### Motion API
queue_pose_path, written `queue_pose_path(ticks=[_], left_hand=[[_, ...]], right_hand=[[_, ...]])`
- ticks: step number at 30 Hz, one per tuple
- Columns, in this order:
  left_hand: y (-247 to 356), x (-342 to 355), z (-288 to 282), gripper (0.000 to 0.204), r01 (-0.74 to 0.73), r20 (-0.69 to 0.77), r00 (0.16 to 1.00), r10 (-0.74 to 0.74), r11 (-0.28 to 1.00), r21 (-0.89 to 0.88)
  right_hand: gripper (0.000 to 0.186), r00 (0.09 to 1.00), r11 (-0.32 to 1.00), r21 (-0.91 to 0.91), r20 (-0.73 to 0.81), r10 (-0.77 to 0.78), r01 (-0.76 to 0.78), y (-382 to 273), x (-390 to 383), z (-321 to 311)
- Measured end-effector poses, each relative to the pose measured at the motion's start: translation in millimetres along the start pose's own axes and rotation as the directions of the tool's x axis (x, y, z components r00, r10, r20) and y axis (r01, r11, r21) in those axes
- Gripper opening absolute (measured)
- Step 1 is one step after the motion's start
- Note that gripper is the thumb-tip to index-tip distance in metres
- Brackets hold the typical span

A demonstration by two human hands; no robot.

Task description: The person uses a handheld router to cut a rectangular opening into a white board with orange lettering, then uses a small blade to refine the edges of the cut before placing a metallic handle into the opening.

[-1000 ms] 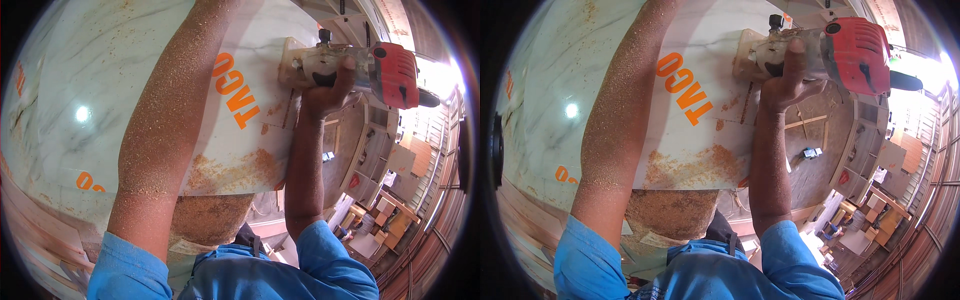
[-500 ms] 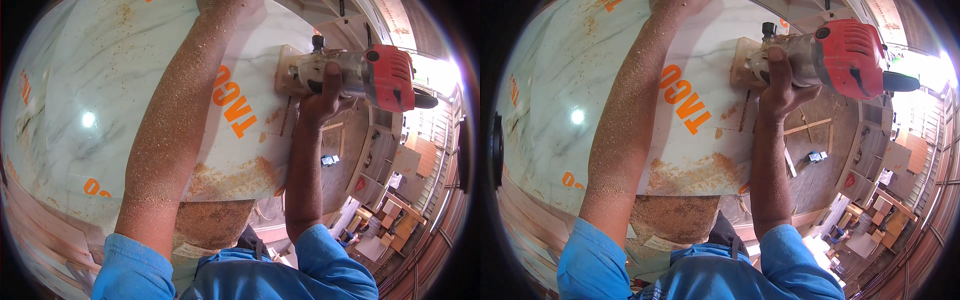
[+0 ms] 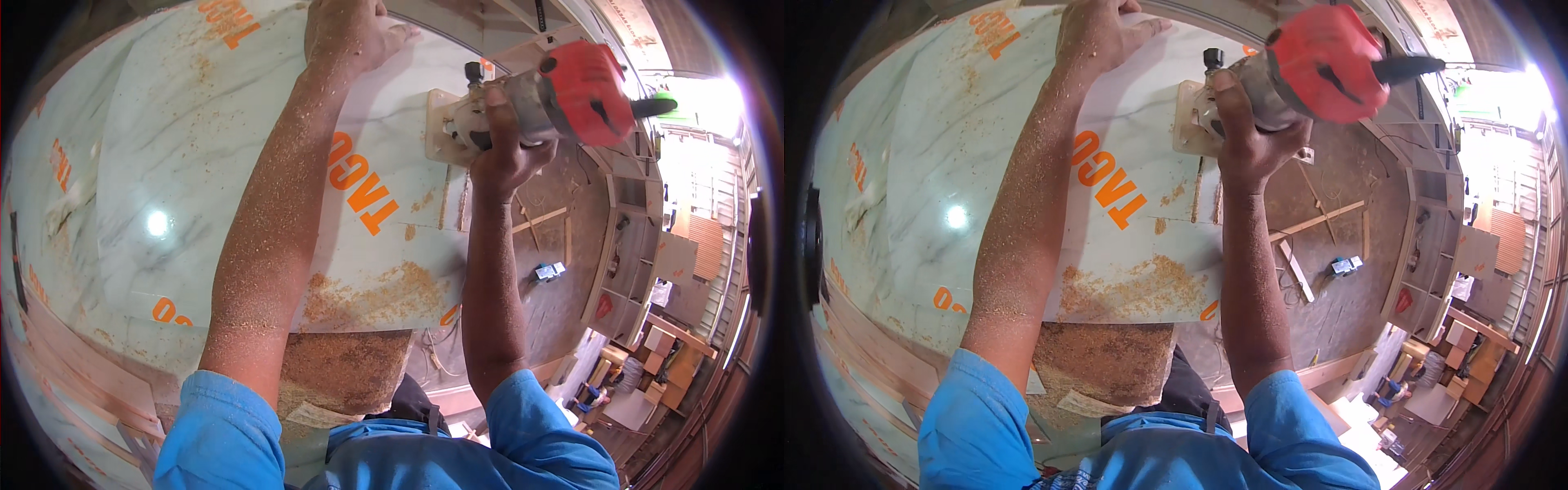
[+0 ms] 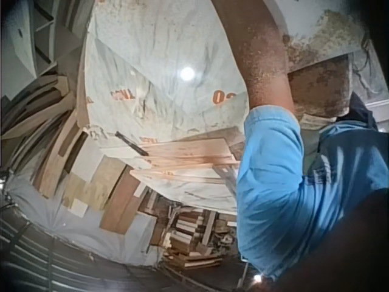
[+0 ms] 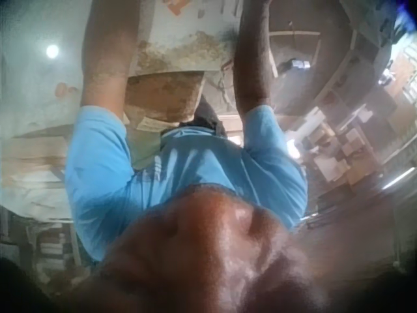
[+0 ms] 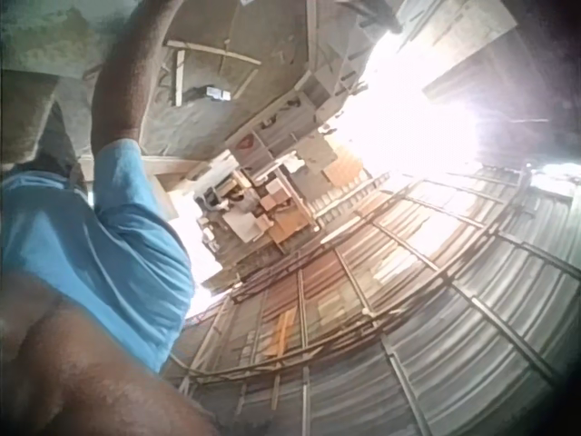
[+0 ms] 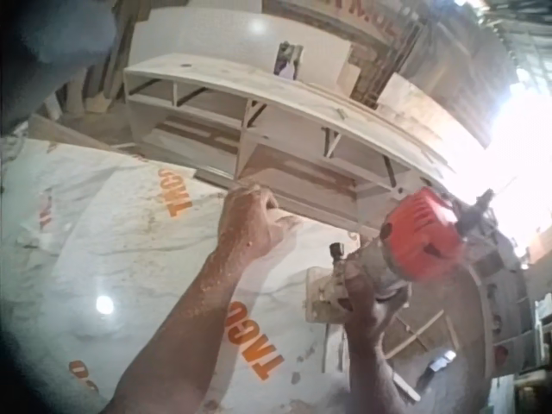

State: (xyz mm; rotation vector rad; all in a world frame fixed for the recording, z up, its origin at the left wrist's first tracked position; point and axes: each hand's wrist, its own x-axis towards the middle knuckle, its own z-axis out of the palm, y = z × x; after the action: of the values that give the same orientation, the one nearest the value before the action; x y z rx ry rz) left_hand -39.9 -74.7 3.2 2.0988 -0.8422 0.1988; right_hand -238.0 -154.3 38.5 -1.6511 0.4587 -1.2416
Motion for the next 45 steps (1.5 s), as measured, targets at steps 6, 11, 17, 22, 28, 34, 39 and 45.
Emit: queue_pose_path(ticks=[6,11,17,22,28,34,39,45], left_hand=[[-6.1,1.6,-5.2,0.061,-0.008,0.131,0.991,0.015,0.999,-0.053],[-1.5,0.3,-10.4,0.061,0.067,0.216,0.976,-0.035,0.987,-0.143],[28.3,-54.9,-29.3,0.096,-0.083,0.366,0.887,0.282,0.876,-0.475],[48.4,-68.4,-30.2,0.107,-0.142,0.449,0.823,0.347,0.892,-0.43],[52.8,-68.3,-25.5,0.108,-0.221,0.466,0.809,0.358,0.92,-0.323],[52.1,-70.8,-20.9,0.1,-0.234,0.448,0.825,0.345,0.93,-0.285],[52.5,-70.4,-18.6,0.099,-0.262,0.433,0.827,0.358,0.927,-0.266],[51.8,-70.7,-16.7,0.097,-0.306,0.441,0.814,0.379,0.924,-0.228]], right_hand=[[0.051,0.992,0.992,0.01,-0.033,0.125,-0.125,-14.6,21.7,-6.7],[0.043,0.989,0.998,-0.028,-0.138,0.047,-0.051,-21.9,38.0,-42.5],[0.041,0.984,0.999,0.01,-0.172,0.039,-0.038,-18.0,34.2,-57.8],[0.04,0.989,0.997,0.072,-0.144,0.032,-0.022,-5.9,15.5,-39.6],[0.041,0.998,0.998,0.042,-0.059,0.039,-0.037,-5.5,11.2,-33.9],[0.042,1.0,0.999,0.041,-0.001,0.007,-0.007,0.2,13.3,-32.6],[0.049,0.999,0.998,0.06,-0.035,0.015,-0.013,6.0,13.0,-34.9],[0.039,1.0,0.999,0.05,-0.014,0.003,-0.002,9.6,12.0,-36.5]])
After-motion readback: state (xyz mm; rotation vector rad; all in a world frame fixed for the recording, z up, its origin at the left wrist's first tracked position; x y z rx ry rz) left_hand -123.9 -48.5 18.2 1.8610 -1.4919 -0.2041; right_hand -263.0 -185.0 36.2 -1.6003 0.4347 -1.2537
